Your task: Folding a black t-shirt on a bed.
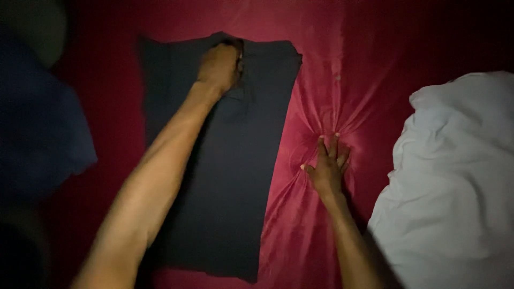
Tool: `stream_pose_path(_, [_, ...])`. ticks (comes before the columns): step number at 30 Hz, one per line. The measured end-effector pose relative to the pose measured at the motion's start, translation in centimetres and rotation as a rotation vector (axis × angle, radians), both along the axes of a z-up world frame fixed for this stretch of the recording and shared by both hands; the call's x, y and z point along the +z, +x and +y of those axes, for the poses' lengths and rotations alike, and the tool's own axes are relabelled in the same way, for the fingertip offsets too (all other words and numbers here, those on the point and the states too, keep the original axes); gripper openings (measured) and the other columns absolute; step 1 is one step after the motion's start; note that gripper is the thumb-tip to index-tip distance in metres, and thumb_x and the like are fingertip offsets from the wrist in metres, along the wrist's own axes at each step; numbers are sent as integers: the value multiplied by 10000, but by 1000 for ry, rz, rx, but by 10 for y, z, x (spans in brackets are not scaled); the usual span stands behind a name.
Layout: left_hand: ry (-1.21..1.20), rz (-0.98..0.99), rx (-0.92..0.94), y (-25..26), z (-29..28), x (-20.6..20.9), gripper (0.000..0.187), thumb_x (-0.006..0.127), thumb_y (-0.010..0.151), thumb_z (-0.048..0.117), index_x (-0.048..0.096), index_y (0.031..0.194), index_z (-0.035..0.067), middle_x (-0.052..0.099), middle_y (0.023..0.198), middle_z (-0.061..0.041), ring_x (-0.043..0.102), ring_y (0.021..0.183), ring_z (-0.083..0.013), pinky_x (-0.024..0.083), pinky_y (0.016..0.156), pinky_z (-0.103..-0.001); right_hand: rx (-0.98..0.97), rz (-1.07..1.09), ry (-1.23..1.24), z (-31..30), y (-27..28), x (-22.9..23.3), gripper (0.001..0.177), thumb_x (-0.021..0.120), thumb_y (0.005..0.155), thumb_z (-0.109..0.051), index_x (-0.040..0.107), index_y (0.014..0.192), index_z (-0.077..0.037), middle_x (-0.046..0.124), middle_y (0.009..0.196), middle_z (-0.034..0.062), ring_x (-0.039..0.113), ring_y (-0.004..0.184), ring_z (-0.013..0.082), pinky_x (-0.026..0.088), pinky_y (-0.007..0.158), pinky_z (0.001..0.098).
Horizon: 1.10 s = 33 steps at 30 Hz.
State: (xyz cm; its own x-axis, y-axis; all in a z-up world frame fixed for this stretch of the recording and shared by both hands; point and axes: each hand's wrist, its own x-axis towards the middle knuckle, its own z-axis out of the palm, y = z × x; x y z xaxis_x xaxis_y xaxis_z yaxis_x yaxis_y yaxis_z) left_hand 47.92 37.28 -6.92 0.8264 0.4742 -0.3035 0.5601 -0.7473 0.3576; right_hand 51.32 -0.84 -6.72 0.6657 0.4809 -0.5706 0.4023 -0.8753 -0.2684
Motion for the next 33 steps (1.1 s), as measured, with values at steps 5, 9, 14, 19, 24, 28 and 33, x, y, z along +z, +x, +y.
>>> stream_pose_path(5, [14,172,38,0,-1,32,244,681,1023,224,729,1120,5,730,1109,-233,721,992,-396,574,865,-478,-7,-9,23,-2,-1,-2,1006,865,784,-277,289,1599,-149,10,1713,152,27,1507,563,143,1171,724])
stream_pose_path(9, [-54,341,43,-4,-2,39,650,791,853,561,660,1213,37,656,1220,-201,634,1131,-379,504,911,-489,-12,-21,9,2,0,0,1012,866,772,-268,292,1599,-160,17,1710,154,36,1503,575,153,1169,726])
stream_pose_path(14, [-127,350,64,-23,20,7,539,779,829,365,644,1262,73,659,1249,-170,658,1110,-343,529,921,-456,17,-68,55,-6,-4,-5,996,864,782,-278,307,1596,-142,30,1706,176,39,1497,593,157,1164,742])
stream_pose_path(19, [-430,56,143,-29,47,-1,269,684,958,290,678,1107,66,747,1097,-141,693,1004,-289,538,906,-423,-26,-34,85,-7,-4,-9,993,861,782,-268,308,1598,-152,14,1715,168,33,1502,582,135,1154,753])
stream_pose_path(24, [-408,149,326,-33,29,47,388,707,949,404,667,1100,49,733,1066,-173,705,982,-298,554,910,-450,2,-62,45,-4,-4,-10,1003,862,775,-256,301,1601,-155,10,1709,158,17,1505,579,121,1168,744])
stream_pose_path(28, [-312,287,245,-62,49,-12,918,883,810,562,515,1435,-1,538,1430,-234,520,1314,-356,429,1040,-509,-24,-14,50,-4,-6,-8,989,845,801,-232,286,1612,-152,-11,1728,142,10,1516,569,123,1156,745])
stream_pose_path(33, [-590,68,302,-80,51,-1,559,846,824,371,639,1207,21,625,1227,-122,572,1158,-242,443,1029,-415,-8,-51,4,0,-7,-7,993,844,812,-241,276,1622,-159,-24,1723,142,24,1517,548,129,1169,746])
